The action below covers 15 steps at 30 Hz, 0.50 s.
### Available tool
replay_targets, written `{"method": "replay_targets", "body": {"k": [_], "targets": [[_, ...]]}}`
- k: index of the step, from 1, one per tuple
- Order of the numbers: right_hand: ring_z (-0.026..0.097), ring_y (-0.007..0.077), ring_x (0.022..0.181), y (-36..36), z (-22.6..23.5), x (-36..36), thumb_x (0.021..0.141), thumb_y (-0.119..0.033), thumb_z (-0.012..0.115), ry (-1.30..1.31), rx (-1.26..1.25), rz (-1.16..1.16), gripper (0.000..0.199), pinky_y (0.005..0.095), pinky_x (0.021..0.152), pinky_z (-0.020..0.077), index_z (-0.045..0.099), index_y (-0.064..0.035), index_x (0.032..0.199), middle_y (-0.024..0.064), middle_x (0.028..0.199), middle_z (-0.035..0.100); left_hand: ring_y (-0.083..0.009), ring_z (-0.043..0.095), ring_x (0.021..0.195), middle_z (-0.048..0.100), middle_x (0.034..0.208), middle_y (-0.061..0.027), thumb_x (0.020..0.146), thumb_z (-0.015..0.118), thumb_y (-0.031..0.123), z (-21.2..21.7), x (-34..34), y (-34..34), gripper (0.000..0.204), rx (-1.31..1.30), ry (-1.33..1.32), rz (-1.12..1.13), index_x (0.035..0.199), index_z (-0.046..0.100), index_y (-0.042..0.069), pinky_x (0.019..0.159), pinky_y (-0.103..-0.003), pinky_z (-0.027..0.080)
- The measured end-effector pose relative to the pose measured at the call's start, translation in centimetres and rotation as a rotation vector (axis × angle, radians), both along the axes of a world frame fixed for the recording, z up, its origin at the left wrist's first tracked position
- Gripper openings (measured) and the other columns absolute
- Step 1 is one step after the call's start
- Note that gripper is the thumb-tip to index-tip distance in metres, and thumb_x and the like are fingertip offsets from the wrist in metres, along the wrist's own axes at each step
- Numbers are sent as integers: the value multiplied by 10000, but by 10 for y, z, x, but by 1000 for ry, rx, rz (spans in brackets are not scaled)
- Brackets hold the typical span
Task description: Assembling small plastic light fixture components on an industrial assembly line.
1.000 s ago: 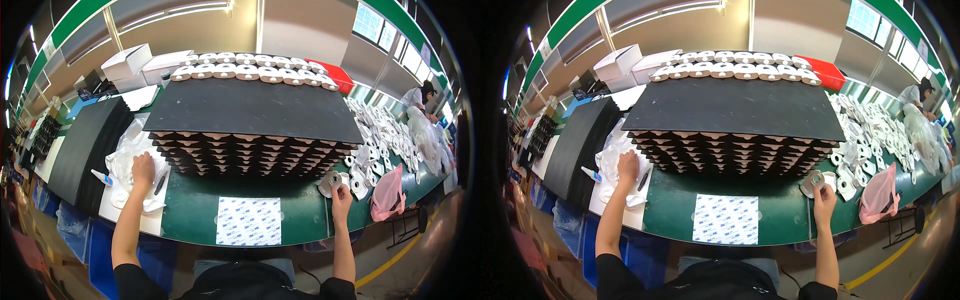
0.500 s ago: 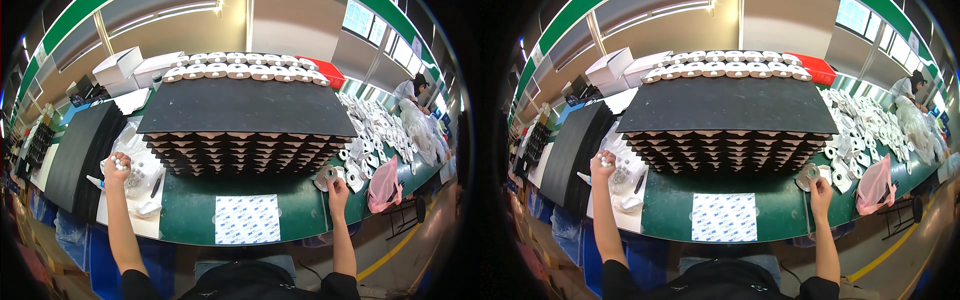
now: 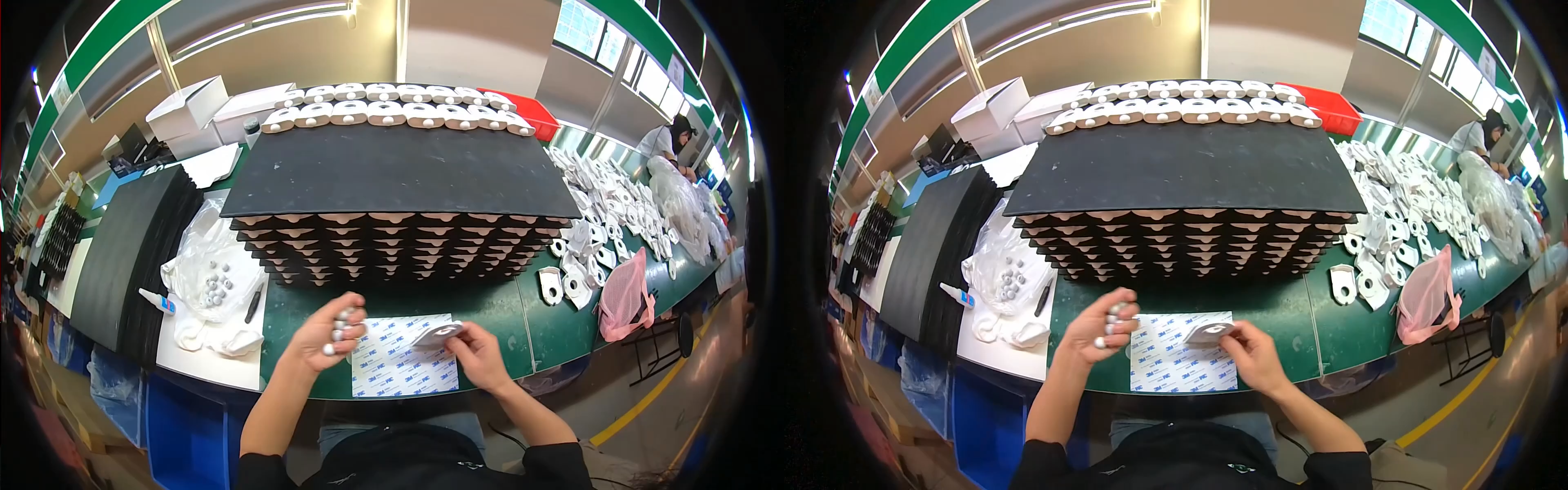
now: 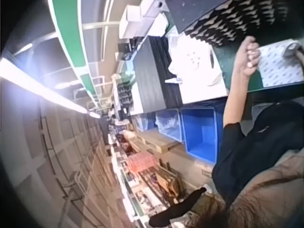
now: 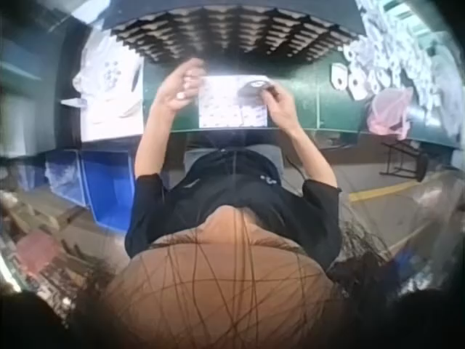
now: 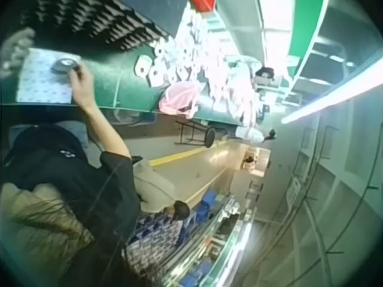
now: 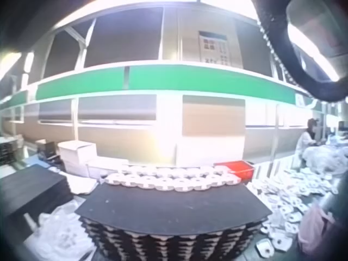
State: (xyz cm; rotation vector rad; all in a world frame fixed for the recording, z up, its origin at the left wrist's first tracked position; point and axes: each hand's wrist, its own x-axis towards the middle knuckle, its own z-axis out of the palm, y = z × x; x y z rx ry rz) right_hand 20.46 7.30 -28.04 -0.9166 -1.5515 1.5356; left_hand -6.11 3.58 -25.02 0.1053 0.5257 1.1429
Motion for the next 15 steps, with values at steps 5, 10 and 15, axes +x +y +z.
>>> {"method": "replay_targets", "body": {"k": [5, 10, 15], "targets": [[551, 100, 708, -2, -21, -18, 856, -52, 512, -105, 105, -13, 101, 235, 653, 442, 515, 18, 929, 67, 771, 591, -75, 365, 517, 405, 694, -30, 895, 446, 161, -1, 24, 37, 160, 89, 170, -197, 972, 451, 22, 313, -141, 267], [540, 91, 731, -5, -16, -26, 857, -32, 500, -195, 194, 5, 109, 223, 675, 441, 510, 30, 946, 57, 802, 589, -72, 346, 508, 387, 680, -25, 904, 430, 158, -21, 24, 49, 152, 141, 67, -213, 995, 428, 36, 311, -140, 258], [584, 152, 694, -7, -16, -27, 839, -49, 530, -225, 299, -25, 107, 263, 628, 454, 521, 21, 920, 111, 771, 607, -66, 332, 499, 375, 672, -17, 912, 467, 223, -31, 22, 46, 201, 188, 56, -165, 956, 418, 34, 314, -152, 248]]}}
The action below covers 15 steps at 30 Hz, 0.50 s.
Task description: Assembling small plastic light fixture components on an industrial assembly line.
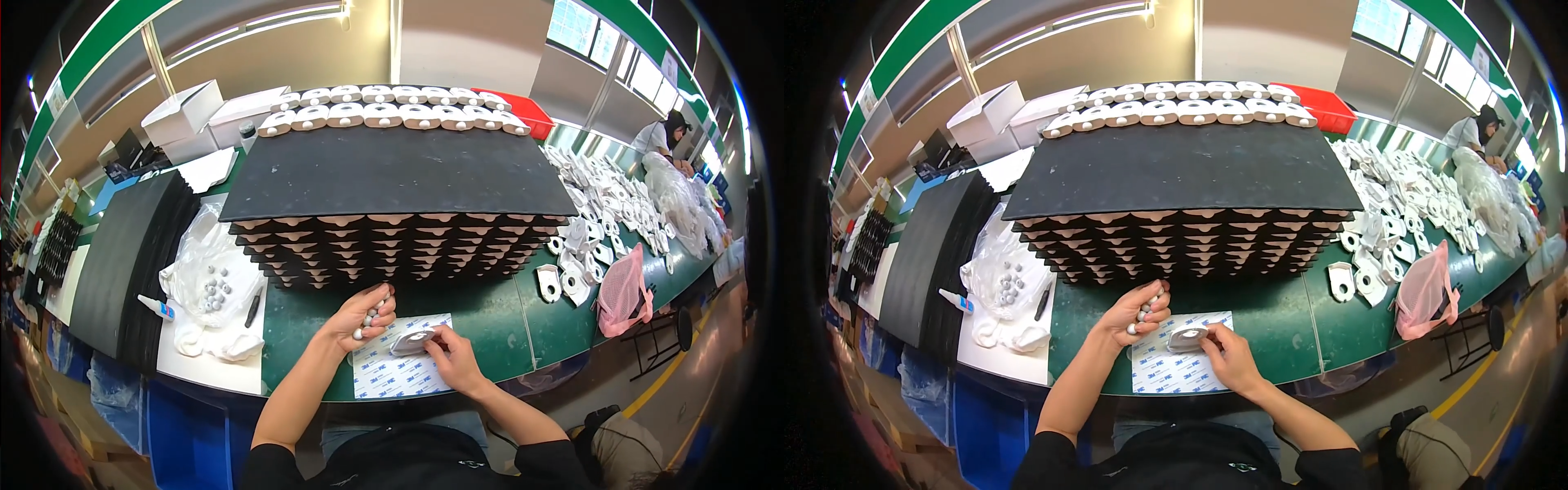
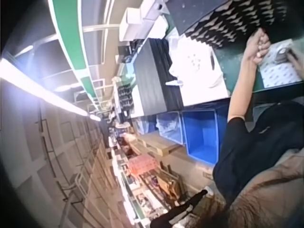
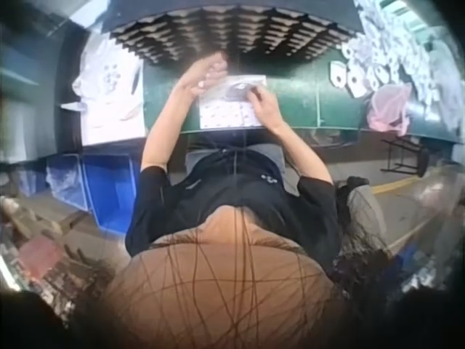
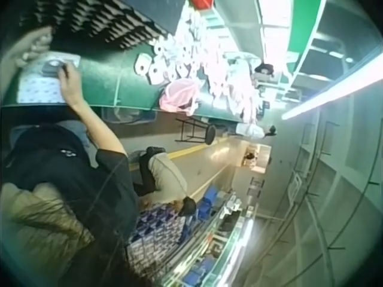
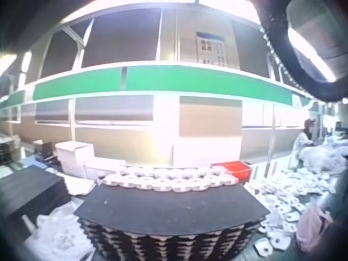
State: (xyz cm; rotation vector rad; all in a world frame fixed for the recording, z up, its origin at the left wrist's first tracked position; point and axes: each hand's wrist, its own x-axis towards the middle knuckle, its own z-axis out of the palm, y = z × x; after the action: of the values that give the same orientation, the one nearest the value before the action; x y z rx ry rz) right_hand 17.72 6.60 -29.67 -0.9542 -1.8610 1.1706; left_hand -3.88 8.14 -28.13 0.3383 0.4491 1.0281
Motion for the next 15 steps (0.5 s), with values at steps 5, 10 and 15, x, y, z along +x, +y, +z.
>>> {"method": "replay_targets", "body": {"k": [5, 10, 15], "targets": [[573, 139, 676, -1, 0, 0, 827, -17, 529, -60, 94, -32, 106, 243, 630, 450, 525, 24, 924, 92, 758, 601, -58, 335, 497, 393, 681, -18, 884, 525, 240, 1, 1, -4, 241, -37, 14, 80, 947, 452, 20, 319, -150, 253], [564, 189, 683, -1, -3, 1, 808, -9, 536, 2, 35, -33, 112, 274, 613, 442, 534, 12, 918, 111, 778, 574, -52, 354, 509, 428, 717, -25, 872, 547, 228, -1, 3, -4, 288, -15, 31, 124, 1026, 490, -9, 333, -142, 268], [540, 307, 741, -4, 9, -5, 740, 23, 569, -146, 384, 54, 176, 328, 625, 441, 555, -11, 912, 142, 810, 558, -50, 382, 557, 502, 833, -52, 863, 548, 141, 4, 5, -7, 358, 55, 55, 134, 1176, 453, -6, 348, -133, 288]]}}
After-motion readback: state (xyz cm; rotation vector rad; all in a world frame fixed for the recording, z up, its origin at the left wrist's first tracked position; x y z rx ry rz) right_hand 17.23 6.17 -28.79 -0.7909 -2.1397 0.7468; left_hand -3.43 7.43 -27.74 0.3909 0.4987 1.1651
